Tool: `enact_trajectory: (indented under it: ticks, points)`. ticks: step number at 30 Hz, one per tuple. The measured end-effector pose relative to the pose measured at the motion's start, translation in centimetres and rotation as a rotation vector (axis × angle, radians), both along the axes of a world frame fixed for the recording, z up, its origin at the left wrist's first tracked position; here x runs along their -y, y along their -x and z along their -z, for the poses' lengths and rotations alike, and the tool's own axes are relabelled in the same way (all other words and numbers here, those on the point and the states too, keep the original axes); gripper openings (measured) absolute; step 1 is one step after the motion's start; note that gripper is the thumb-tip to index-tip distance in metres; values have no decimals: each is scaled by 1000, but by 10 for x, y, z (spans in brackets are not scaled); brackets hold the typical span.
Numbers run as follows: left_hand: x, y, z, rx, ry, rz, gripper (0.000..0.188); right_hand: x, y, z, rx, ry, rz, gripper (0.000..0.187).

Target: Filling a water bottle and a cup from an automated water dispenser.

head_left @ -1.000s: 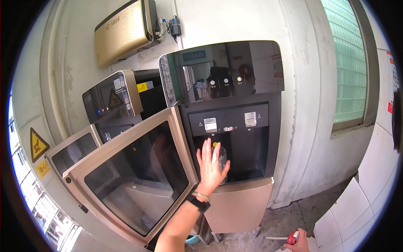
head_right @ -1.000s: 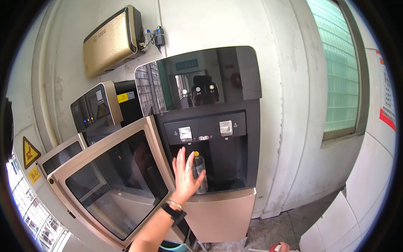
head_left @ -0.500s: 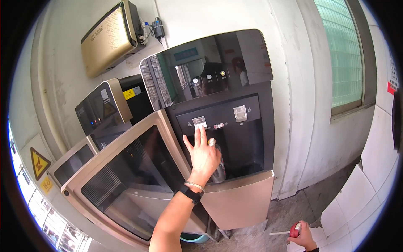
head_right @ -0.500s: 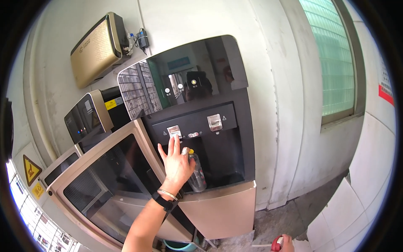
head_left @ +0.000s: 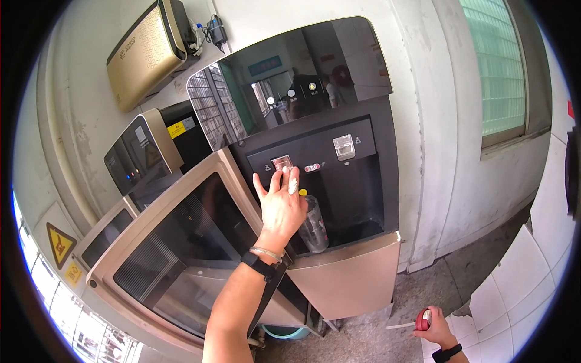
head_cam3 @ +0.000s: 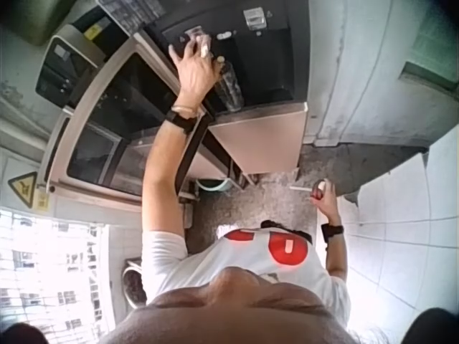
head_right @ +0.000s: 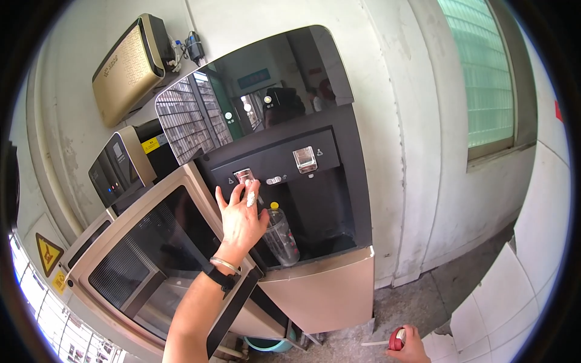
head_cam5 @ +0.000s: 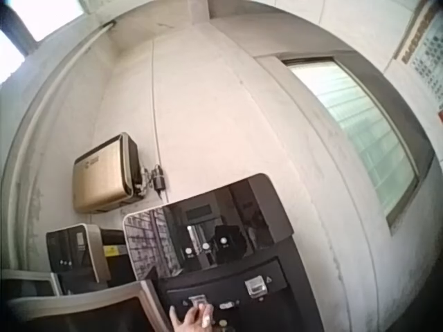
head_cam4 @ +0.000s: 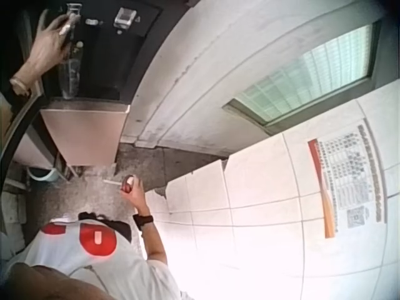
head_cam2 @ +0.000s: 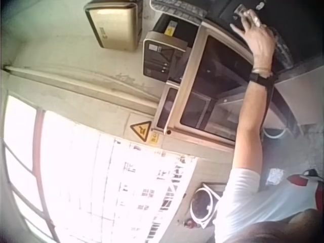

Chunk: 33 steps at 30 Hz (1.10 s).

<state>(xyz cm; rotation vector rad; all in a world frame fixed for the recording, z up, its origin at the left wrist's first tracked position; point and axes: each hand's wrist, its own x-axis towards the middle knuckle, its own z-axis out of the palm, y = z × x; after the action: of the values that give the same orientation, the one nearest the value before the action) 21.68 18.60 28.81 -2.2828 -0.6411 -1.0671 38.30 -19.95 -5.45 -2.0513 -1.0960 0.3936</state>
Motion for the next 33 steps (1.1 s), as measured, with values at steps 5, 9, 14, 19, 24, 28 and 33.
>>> enact_trajectory:
  ticks: [5, 9, 14, 19, 24, 28, 33]
  points:
    - [1, 3, 15, 56, 6, -108, 76, 6, -4, 8, 4, -21, -2, 96]
    - [-1, 5, 22, 120, -9, -114, 76, 10, -8, 9, -29, 12, 14, 96]
    - [1, 4, 17, 154, -78, -148, 60, 10, -14, 10, -12, 25, 33, 97]
    - [-3, 0, 4, 74, 4, -214, 53, 5, -18, 16, -1, 15, 40, 97]
    - [-6, 3, -7, 96, -8, -193, 44, -1, -21, 22, 21, -64, -2, 93]
    - [-1, 0, -6, 32, 37, -226, 50, -7, -20, 27, -14, -52, -3, 92]
    - [2, -7, 4, -14, 37, -254, 59, -10, -17, 30, -10, -39, -34, 94]
